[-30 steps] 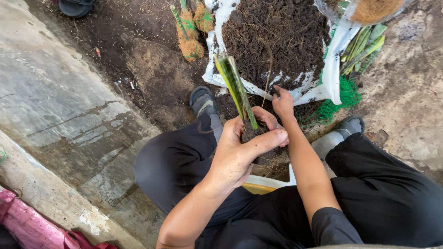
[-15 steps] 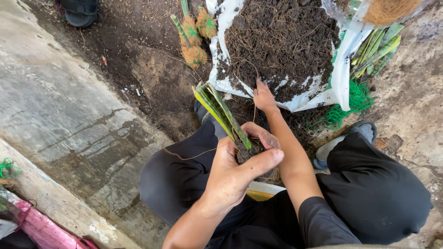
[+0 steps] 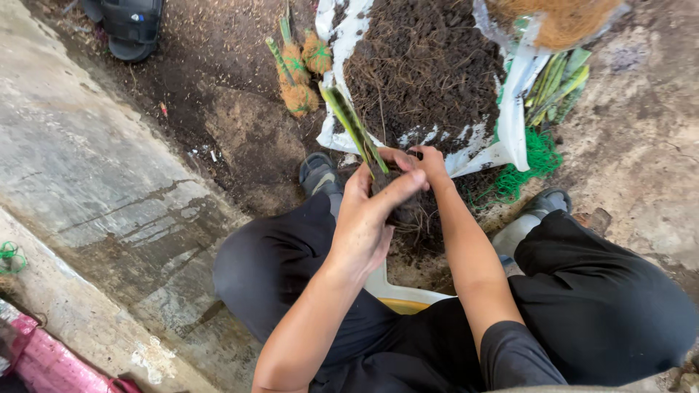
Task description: The person sits on a small stool and packs soil around a green plant cutting held in the left hand. They repeatedly add soil from a white sack and press it firmly around the base of the cutting with both hands.
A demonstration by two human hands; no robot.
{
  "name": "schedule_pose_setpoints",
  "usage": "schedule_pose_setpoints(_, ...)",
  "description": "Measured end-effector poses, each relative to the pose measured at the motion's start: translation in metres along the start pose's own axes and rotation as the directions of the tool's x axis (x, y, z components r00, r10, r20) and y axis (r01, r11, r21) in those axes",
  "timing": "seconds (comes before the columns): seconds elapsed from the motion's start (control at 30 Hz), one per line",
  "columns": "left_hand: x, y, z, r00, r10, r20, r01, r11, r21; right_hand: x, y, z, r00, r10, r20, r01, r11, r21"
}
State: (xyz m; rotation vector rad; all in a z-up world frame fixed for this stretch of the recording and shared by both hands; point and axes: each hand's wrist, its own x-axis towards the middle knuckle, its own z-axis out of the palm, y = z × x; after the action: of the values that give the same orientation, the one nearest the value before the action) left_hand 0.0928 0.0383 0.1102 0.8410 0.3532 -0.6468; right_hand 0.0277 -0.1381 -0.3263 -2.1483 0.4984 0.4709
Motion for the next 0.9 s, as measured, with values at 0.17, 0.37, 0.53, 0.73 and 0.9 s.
schedule_pose_setpoints(0.17,0.007,-0.019,-0.005,0.997,-0.071,0.017,0.072,0.987,-0.146,-0.036,0.007,-0.033,0.964,0.205,-0.171,-0.1,0.87,0.483)
schedule_pose_setpoints(0.37,0.022,-0.051,-0.013,0.996,-0.05,0.076,0.056,0.995,-0.081,-0.073,-0.01,-0.092,0.938,0.328,0.115,-0.218,0.296,0.93)
schedule_pose_setpoints(0.53,0.022,-0.069,-0.024,0.994,-0.034,0.102,0.039,0.998,-0.05,-0.104,-0.052,-0.137,0.972,0.186,0.142,-0.163,0.105,0.981)
schedule_pose_setpoints(0.73,0.016,-0.087,-0.049,0.979,-0.04,0.201,0.034,0.999,0.035,-0.175,-0.131,-0.197,0.987,0.141,0.073,-0.108,0.257,0.96)
schedule_pose_setpoints(0.9,0.02,-0.107,-0.059,0.969,-0.011,0.247,0.004,1.0,0.031,-0.261,-0.172,-0.232,0.996,0.067,0.051,-0.077,0.492,0.867)
